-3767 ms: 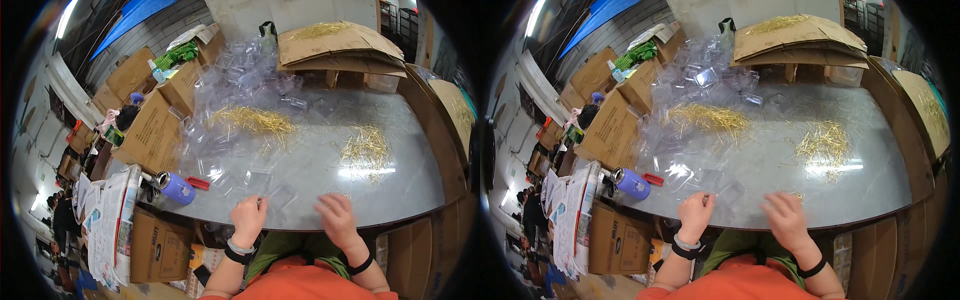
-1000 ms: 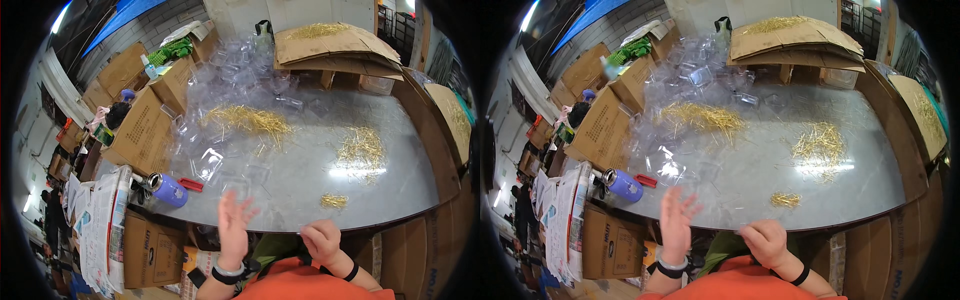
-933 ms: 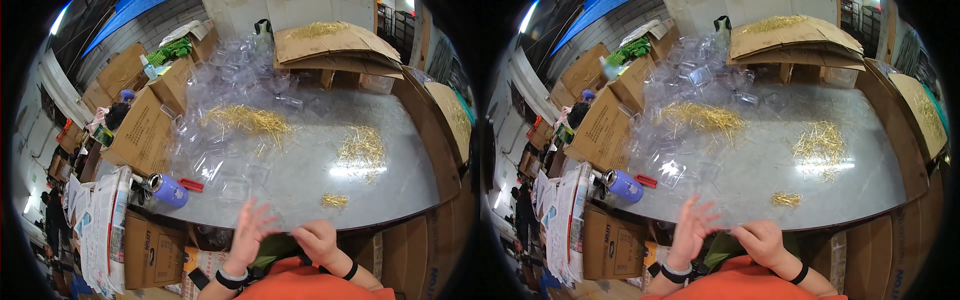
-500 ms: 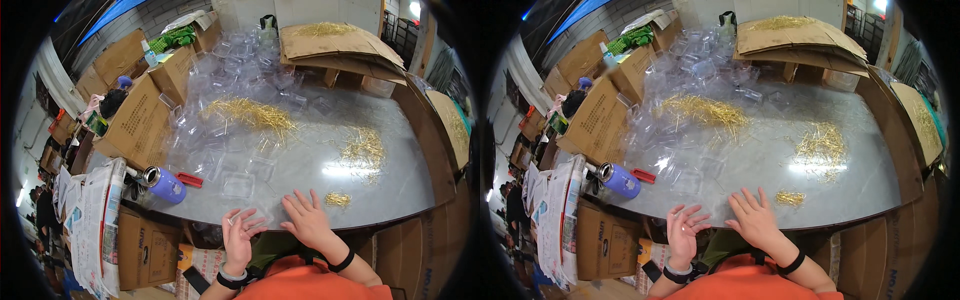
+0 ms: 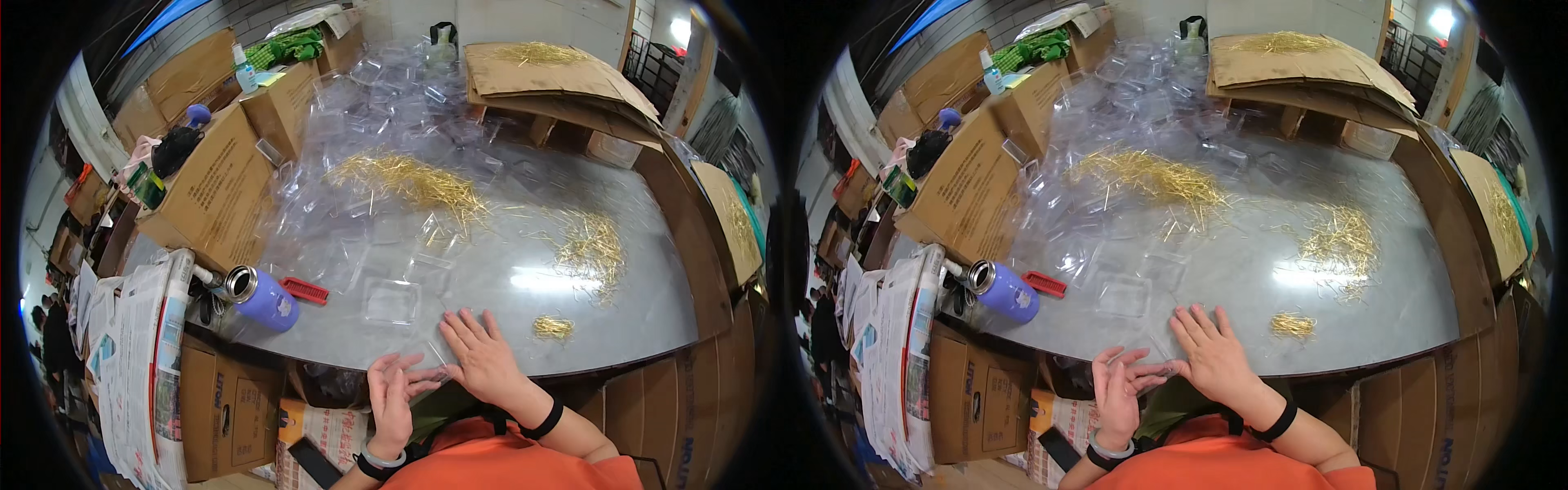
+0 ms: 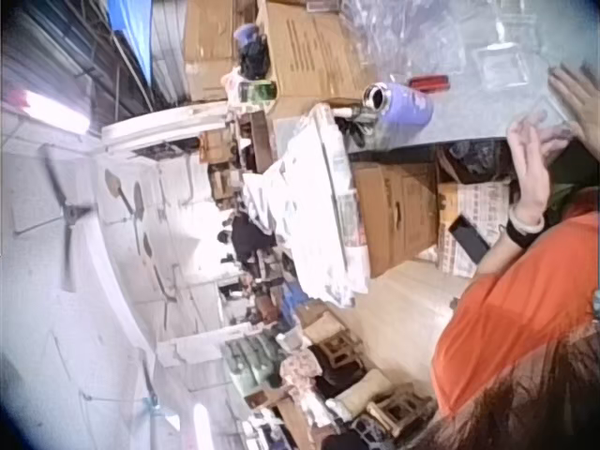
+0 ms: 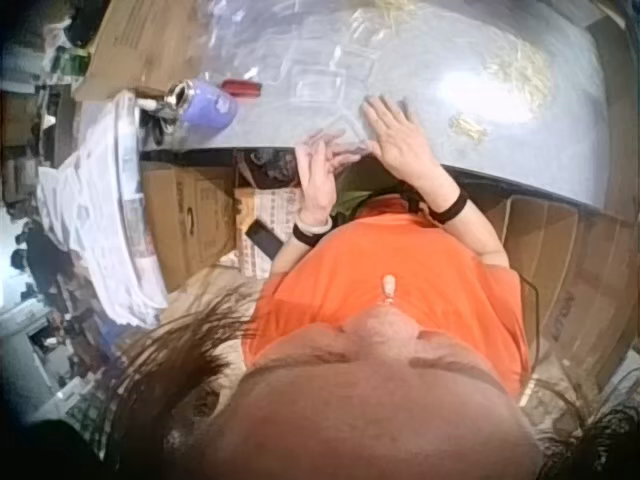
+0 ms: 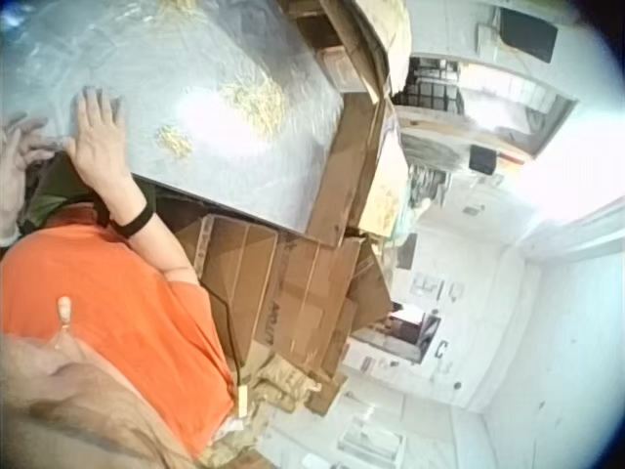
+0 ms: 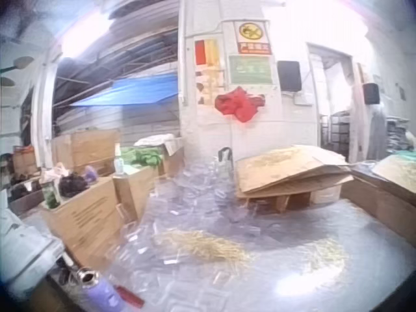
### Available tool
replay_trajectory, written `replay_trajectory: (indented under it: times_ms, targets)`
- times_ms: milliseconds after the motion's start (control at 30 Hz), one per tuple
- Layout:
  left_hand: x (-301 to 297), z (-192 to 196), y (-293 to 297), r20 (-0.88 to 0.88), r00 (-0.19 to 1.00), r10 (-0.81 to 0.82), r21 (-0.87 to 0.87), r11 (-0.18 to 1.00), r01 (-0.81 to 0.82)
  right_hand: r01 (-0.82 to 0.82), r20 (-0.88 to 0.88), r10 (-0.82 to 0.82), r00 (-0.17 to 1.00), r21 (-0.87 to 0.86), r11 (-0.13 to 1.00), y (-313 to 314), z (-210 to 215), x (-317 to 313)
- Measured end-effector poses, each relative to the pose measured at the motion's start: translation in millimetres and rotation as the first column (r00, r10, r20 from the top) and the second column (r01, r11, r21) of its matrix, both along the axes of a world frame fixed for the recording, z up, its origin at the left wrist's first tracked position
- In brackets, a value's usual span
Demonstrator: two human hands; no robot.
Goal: Packaging small gold-colored metal components into plastic trays and organizing them in boxes.
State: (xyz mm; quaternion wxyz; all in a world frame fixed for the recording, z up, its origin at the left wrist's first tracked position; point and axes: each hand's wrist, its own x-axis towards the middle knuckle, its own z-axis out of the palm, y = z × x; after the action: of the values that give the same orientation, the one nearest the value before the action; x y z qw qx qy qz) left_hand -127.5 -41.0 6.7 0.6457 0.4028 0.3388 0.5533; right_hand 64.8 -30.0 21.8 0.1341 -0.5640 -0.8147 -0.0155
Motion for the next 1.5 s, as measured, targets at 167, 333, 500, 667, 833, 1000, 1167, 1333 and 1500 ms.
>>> replay_trajectory:
  times_ms: [167,333,500,667,833,1000,1167,1333,1500]
  targets:
    - [-0.8,-1.0,-1.3,-0.038,0.999,-0.005,0.005,1.000,0.005,-0.010,-0.099,0.003,0.995,-0.069,0.998,-30.6,-1.9,3.9]
    - [14.2,3.5,5.5,-0.009,0.998,-0.060,0.031,0.998,0.060,-0.053,-0.094,0.059,0.994,0.061,0.997,-67.4,-18.0,30.7]
    - [46.8,0.8,28.0,0.049,0.975,-0.215,-0.038,0.975,0.217,-0.024,-0.092,0.038,0.995,0.153,0.988,-89.8,-26.0,53.9]
    - [79.9,-3.5,37.1,0.057,0.931,-0.362,-0.105,0.925,0.366,0.061,-0.107,-0.038,0.994,0.214,0.975,-104.5,-33.9,73.0]
    - [99.0,8.2,46.0,0.073,0.866,-0.495,-0.244,0.833,0.496,0.159,-0.136,-0.128,0.982,0.249,0.955,-106.8,-33.2,80.2]
    - [97.2,3.2,33.9,0.204,0.913,-0.354,-0.243,0.885,0.397,0.250,-0.181,-0.206,0.962,0.276,0.928,-109.3,-21.7,77.4]
    - [91.3,6.8,25.9,0.229,0.931,-0.286,-0.247,0.908,0.339,0.242,-0.225,-0.167,0.960,0.365,0.899,-104.3,-34.7,87.4]
    - [86.9,7.6,24.0,0.228,0.936,-0.267,-0.261,0.910,0.323,0.265,-0.297,-0.156,0.942,0.374,0.889,-102.7,-30.4,87.4]
    - [85.6,6.5,25.1,0.239,0.934,-0.266,-0.253,0.912,0.324,0.369,-0.377,-0.231,0.897,0.352,0.860,-93.8,-18.3,91.8]
